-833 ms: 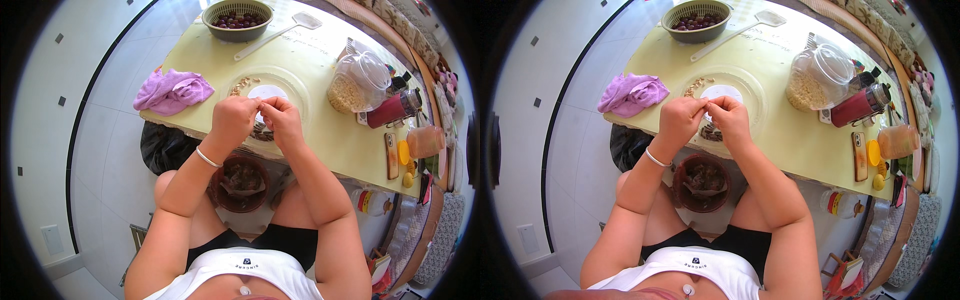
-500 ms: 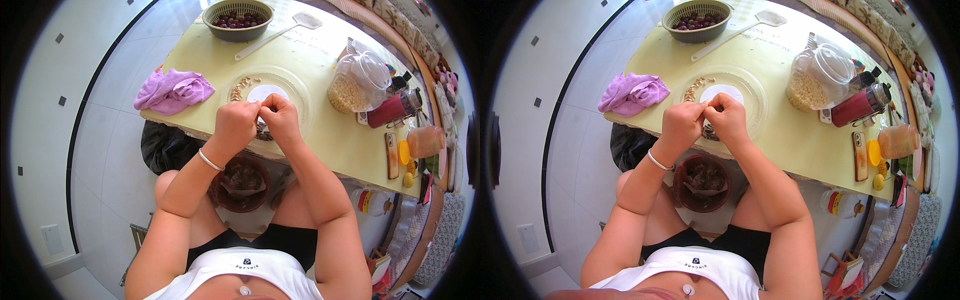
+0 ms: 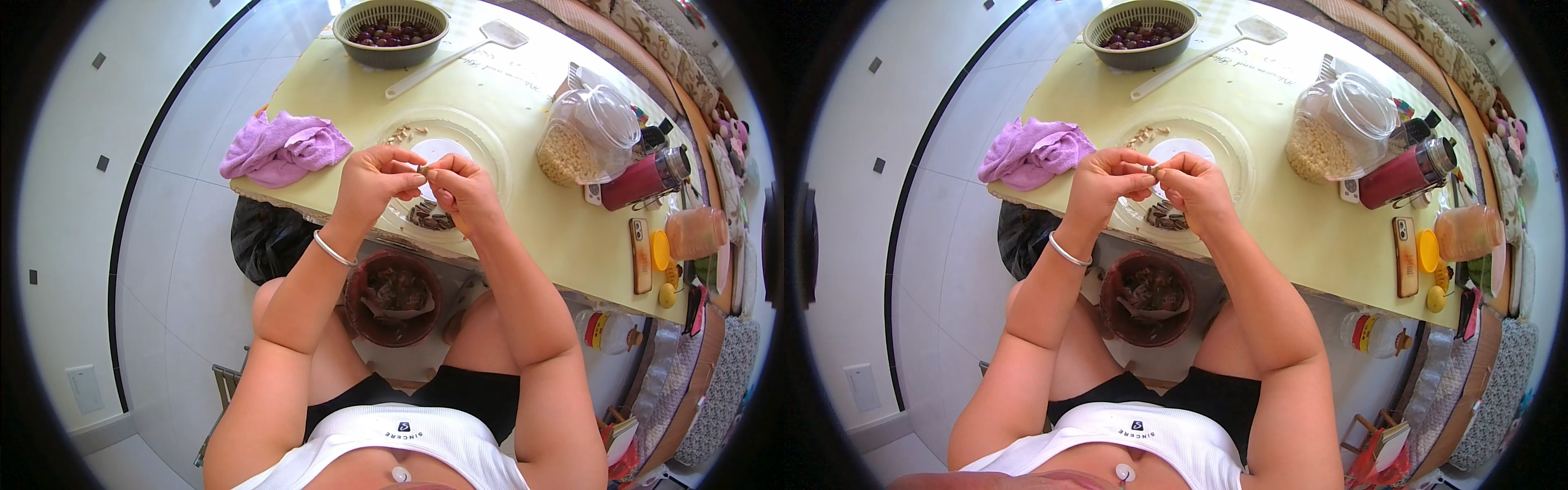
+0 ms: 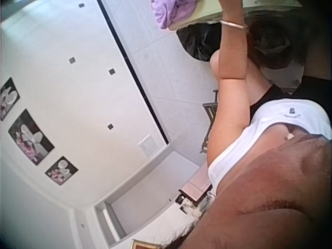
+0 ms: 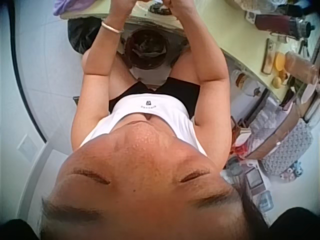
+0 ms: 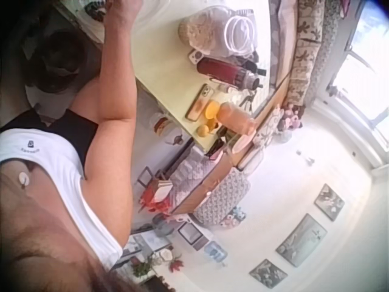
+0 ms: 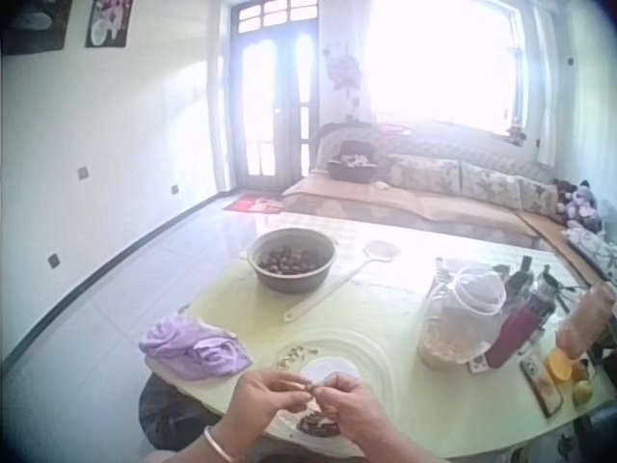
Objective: The person sits on the floor and peels sunflower seeds by hand, separating the kernels from the shells. The kernels are placed on a plate and the shells are discarded into a bowl.
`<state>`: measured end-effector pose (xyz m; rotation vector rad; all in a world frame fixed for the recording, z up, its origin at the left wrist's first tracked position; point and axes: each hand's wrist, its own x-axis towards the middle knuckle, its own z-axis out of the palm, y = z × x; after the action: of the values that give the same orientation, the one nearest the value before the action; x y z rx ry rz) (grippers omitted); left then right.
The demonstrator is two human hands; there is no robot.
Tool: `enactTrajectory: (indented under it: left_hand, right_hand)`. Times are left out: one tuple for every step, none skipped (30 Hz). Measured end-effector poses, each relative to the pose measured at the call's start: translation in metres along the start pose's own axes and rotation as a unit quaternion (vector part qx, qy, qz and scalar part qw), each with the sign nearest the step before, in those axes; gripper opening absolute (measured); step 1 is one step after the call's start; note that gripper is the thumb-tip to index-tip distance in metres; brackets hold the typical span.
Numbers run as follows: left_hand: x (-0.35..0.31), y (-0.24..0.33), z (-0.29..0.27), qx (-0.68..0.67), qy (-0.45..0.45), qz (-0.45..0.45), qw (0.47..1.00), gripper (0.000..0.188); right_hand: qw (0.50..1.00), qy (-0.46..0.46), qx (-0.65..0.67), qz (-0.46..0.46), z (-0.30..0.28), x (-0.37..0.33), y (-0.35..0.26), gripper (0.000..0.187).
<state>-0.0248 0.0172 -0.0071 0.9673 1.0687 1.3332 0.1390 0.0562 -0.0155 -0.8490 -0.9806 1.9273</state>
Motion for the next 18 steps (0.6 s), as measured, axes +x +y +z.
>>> enactTrajectory:
  left_hand:
    - [0.001, -0.002, -0.002, -0.002, -0.01, -0.003, 1.0, 0.016]
    - [0.002, -0.003, -0.004, -0.003, -0.019, -0.006, 1.0, 0.017]
    - [0.003, -0.004, -0.005, -0.004, -0.029, -0.009, 1.0, 0.018]
    - [0.003, -0.003, -0.004, -0.007, -0.022, -0.019, 1.0, 0.017]
    - [0.004, -0.002, -0.003, -0.01, -0.015, -0.029, 0.999, 0.016]
    - [0.004, -0.001, -0.002, -0.012, -0.008, -0.04, 0.999, 0.015]
    - [0.005, -0.002, -0.002, -0.006, -0.013, -0.025, 1.0, 0.014]
    - [0.005, -0.003, -0.002, -0.001, -0.018, -0.011, 1.0, 0.013]
    - [0.006, -0.003, -0.001, 0.005, -0.023, 0.003, 1.0, 0.012]
    - [0.006, -0.003, -0.001, 0.023, -0.016, 0.011, 1.0, 0.012]
    - [0.006, -0.003, 0.0, 0.04, -0.008, 0.019, 0.999, 0.011]
    - [0.006, -0.002, 0.002, 0.058, 0.0, 0.026, 0.998, 0.011]
    - [0.005, -0.002, 0.002, 0.067, 0.008, 0.029, 0.997, 0.01]
    - [0.005, -0.001, 0.003, 0.075, 0.015, 0.032, 0.997, 0.008]
    - [0.005, -0.001, 0.004, 0.084, 0.022, 0.034, 0.996, 0.007]
    - [0.005, -0.001, 0.003, 0.096, 0.022, 0.036, 0.994, 0.006]
    - [0.004, -0.002, 0.003, 0.108, 0.022, 0.038, 0.993, 0.006]
    - [0.004, -0.002, 0.003, 0.12, 0.022, 0.04, 0.992, 0.005]
  right_hand:
    - [1.0, -0.005, -0.005, -0.005, 0.0, 0.0, 0.0, 0.006]
    - [1.0, -0.005, -0.013, -0.009, 0.0, 0.0, 0.0, 0.006]
    - [1.0, -0.006, -0.02, -0.013, -0.001, 0.001, 0.001, 0.006]
    - [0.999, -0.006, -0.028, -0.017, -0.002, 0.001, 0.002, 0.006]
    - [1.0, -0.002, -0.022, -0.014, -0.001, 0.0, 0.001, 0.006]
    - [1.0, 0.002, -0.016, -0.011, 0.001, -0.001, -0.001, 0.006]
    - [1.0, 0.005, -0.01, -0.009, 0.002, -0.002, -0.002, 0.006]
    - [1.0, 0.0, 0.012, -0.002, 0.0, -0.001, -0.001, 0.005]
    - [0.999, -0.006, 0.034, 0.006, -0.004, 0.001, 0.001, 0.005]
    - [0.998, -0.011, 0.057, 0.014, -0.008, 0.003, 0.001, 0.005]
    - [0.997, -0.013, 0.079, 0.012, -0.009, 0.004, 0.001, 0.005]
    - [0.995, -0.014, 0.101, 0.01, -0.01, 0.005, 0.0, 0.007]
    - [0.992, -0.016, 0.123, 0.009, -0.01, 0.006, 0.0, 0.008]
    - [0.993, -0.009, 0.121, 0.015, -0.009, 0.006, -0.001, 0.01]
    - [0.993, -0.002, 0.118, 0.022, -0.006, 0.005, -0.004, 0.011]
    - [0.993, 0.005, 0.115, 0.028, -0.005, 0.004, -0.005, 0.012]
    - [0.994, 0.004, 0.104, 0.032, -0.005, 0.004, -0.004, 0.011]
    - [0.995, 0.003, 0.093, 0.037, -0.006, 0.004, -0.003, 0.011]
